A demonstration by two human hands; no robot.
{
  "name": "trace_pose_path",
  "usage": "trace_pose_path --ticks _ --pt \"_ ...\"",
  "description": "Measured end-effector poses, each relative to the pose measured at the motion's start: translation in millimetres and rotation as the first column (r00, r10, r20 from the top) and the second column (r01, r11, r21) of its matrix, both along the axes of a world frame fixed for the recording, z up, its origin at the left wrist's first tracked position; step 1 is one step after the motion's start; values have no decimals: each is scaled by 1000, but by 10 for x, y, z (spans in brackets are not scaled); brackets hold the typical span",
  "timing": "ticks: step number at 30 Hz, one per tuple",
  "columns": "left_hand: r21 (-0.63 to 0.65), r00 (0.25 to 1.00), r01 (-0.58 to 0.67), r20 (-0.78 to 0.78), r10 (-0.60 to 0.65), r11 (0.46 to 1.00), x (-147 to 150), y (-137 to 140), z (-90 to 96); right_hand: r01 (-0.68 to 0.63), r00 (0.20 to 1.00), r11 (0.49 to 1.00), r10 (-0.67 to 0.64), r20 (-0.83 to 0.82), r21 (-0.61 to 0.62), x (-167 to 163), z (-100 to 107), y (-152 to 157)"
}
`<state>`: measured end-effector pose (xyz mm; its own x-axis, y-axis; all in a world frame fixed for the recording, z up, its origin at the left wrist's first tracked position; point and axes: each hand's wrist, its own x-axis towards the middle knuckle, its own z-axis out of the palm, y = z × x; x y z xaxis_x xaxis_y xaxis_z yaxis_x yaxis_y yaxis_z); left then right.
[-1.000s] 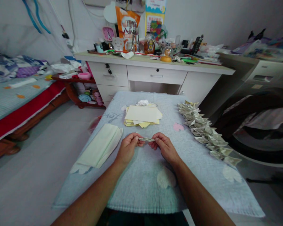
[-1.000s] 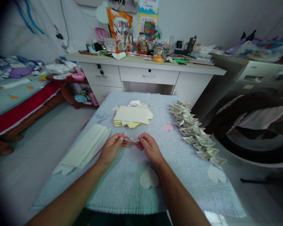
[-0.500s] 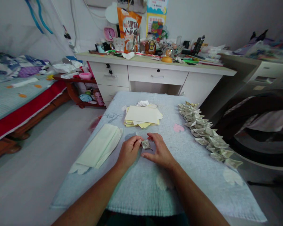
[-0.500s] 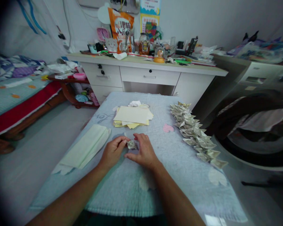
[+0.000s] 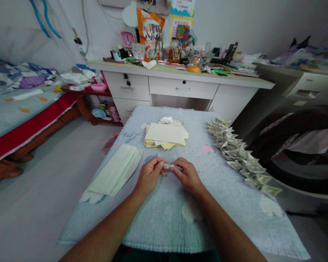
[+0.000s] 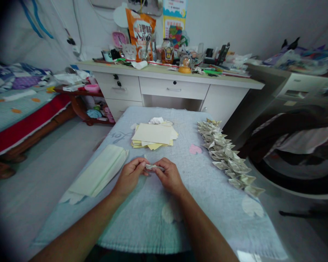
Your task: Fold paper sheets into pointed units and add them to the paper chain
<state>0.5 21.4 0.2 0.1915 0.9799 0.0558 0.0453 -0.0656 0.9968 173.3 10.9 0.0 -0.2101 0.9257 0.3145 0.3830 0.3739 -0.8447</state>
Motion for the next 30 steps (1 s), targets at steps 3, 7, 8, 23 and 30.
trace_pose_path --ticks 3,7,8,23,30 --pt "-41 990 5 142 1 999 11 7 -20 5 999 999 -7 -50 -37 5 21 0" --pt "-14 997 52 56 -51 999 9 10 -44 -17 996 997 10 -89 -81 2 62 -10" --pt "-1 999 52 4 -52 999 4 13 -51 -30 995 995 20 -101 -95 -2 68 -14" --pt "2 999 -2 -33 2 1000 -19 3 13 -49 992 988 31 -119 -146 10 53 -29" --pt "31 999 -26 -37 27 999 -34 16 23 -68 997 988 61 -53 -140 -1 47 -61"
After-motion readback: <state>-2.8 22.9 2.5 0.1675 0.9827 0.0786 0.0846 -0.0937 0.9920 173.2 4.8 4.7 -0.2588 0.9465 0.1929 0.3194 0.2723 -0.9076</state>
